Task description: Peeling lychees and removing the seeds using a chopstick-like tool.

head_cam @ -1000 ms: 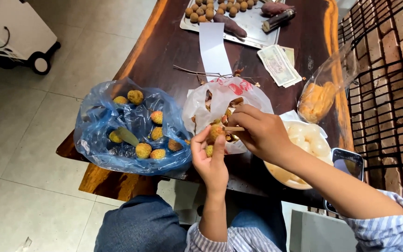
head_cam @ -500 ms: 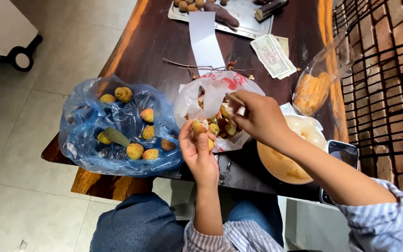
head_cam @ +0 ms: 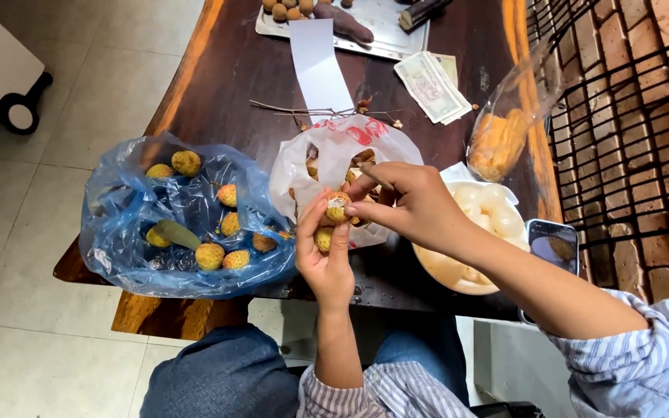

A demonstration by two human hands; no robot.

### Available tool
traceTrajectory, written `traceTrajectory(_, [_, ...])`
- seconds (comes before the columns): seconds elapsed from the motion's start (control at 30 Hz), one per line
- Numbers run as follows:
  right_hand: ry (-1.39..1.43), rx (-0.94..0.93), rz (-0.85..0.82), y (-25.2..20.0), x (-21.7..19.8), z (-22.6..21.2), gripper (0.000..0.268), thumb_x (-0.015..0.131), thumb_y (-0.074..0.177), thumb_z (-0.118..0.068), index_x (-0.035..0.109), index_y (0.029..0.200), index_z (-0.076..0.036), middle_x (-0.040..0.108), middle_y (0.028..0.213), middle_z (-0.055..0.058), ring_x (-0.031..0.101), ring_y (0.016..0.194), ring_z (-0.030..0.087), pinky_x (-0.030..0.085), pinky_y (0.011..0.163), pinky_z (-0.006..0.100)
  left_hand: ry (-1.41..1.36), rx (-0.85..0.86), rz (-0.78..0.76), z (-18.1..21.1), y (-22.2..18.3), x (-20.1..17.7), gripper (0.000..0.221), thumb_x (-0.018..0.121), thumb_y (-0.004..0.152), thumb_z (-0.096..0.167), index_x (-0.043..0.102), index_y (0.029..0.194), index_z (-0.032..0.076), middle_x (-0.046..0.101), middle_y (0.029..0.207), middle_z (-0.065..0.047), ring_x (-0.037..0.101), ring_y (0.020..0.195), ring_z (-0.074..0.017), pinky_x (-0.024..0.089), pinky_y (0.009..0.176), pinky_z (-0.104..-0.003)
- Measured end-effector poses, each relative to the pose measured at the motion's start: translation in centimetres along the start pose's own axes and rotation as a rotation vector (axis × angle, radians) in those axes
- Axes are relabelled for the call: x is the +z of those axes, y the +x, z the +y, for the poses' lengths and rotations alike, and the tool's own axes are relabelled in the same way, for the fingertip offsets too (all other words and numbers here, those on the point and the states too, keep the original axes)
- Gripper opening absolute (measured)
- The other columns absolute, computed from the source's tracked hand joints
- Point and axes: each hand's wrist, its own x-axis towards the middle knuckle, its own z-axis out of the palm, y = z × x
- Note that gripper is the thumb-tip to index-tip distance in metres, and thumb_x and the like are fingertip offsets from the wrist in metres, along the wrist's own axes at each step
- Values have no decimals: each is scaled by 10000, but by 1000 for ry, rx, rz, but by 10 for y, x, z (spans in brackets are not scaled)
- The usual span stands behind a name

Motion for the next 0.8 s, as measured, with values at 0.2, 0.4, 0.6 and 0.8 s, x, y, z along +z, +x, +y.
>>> traceTrajectory(0.2, [-1,-63,-5,-3,-7,7,113,849,826,-131,780,915,-120,708,751,64,648,569,166,473,489,257,62,47,-56,6,3,3,301,680,963,33,626,1255,-16,628,1305,-246,615,1246,-341,496,1038,-426])
traceTrajectory(0.4, [-45,-127,-21,-4,-8,15,27,782,885,-90,756,887,-82,697,757,91,646,598,224,490,522,302,116,63,-81,6,3,2,302,715,936,55,657,1226,-10,659,1274,-234,639,1229,-348,498,1042,-438])
traceTrajectory(0.6, [-131,-197,-3,-7,-4,14,93,690,938,-61,717,850,-77,659,740,81,638,631,269,514,564,321,50,-16,-74,8,2,1,325,700,952,66,625,1251,-35,654,1269,-245,651,1185,-317,519,999,-419])
traceTrajectory(0.8, [-97,-185,22,-5,-2,26,118,743,889,-80,694,791,-122,620,675,12,614,603,181,495,545,280,-164,-234,-62,-9,-10,-5,402,698,947,77,586,1312,-51,666,1222,-197,649,1004,-167,567,857,-309])
